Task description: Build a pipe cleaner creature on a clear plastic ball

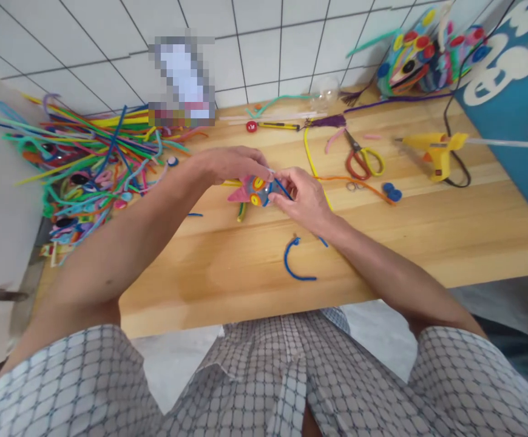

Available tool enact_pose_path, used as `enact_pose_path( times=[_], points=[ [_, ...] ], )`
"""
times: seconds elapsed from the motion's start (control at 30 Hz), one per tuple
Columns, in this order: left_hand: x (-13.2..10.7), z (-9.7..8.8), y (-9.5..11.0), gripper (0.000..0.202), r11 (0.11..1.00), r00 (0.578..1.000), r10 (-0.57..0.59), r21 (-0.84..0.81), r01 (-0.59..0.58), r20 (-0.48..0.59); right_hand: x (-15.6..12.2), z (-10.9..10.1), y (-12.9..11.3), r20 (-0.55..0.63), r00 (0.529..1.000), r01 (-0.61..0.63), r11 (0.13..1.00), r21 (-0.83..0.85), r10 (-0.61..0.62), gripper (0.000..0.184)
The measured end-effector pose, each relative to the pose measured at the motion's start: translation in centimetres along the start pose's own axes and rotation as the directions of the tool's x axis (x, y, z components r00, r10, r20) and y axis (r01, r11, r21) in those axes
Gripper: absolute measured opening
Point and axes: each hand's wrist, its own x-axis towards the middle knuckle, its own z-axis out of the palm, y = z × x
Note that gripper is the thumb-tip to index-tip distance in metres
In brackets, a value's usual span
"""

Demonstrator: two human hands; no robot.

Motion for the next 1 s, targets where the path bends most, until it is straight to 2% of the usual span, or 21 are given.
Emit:
enact_pose_path(
  times=[0.07, 0.27, 0.47, 0.57, 0.67, 0.77, 1.0],
  points=[
    [0.0, -0.2, 0.1, 0.04, 0.998, 0.999, -0.007, -0.064, 0.01, 0.044, 0.2, -0.3, -0.2, -0.01, 1.0, 0.027, 1.0, 0.005, -0.027, 0.033],
    [-0.6, -0.9, 0.6, 0.04, 0.996, 0.993, 0.031, -0.09, -0.021, 0.112, 0.5, -1.3, -0.7, -0.017, 0.99, 0.137, 0.991, 0.006, -0.136, 0.04],
    [-0.6, -0.7, 0.2, 0.036, 0.962, 0.996, -0.006, -0.273, 0.028, 0.084, 0.0, -1.1, -0.7, -0.008, 0.985, 0.171, 0.984, -0.051, -0.171, 0.054],
    [-0.9, -0.3, -0.1, 0.035, 0.951, 0.998, 0.001, -0.309, 0.019, 0.066, -0.5, -0.5, -0.7, -0.024, 0.982, 0.186, 0.979, -0.084, -0.188, 0.055],
    [-2.0, 0.3, -0.1, 0.043, 0.963, 0.995, 0.096, -0.25, -0.095, -0.008, -1.2, 0.2, -0.5, -0.048, 0.976, 0.206, 0.97, -0.128, -0.214, 0.053],
    [-3.4, 1.1, -0.3, 0.046, 0.97, 0.973, 0.212, -0.104, -0.221, -0.087, -2.0, 0.7, -0.4, -0.048, 0.966, 0.245, 0.955, -0.167, -0.256, 0.051],
    [-4.4, 3.5, -2.1, 0.05, 0.973, 0.949, 0.229, 0.028, -0.229, -0.217, -3.1, 0.9, -0.4, 0.006, 0.951, 0.303, 0.931, -0.206, -0.308, 0.038]
  ],
)
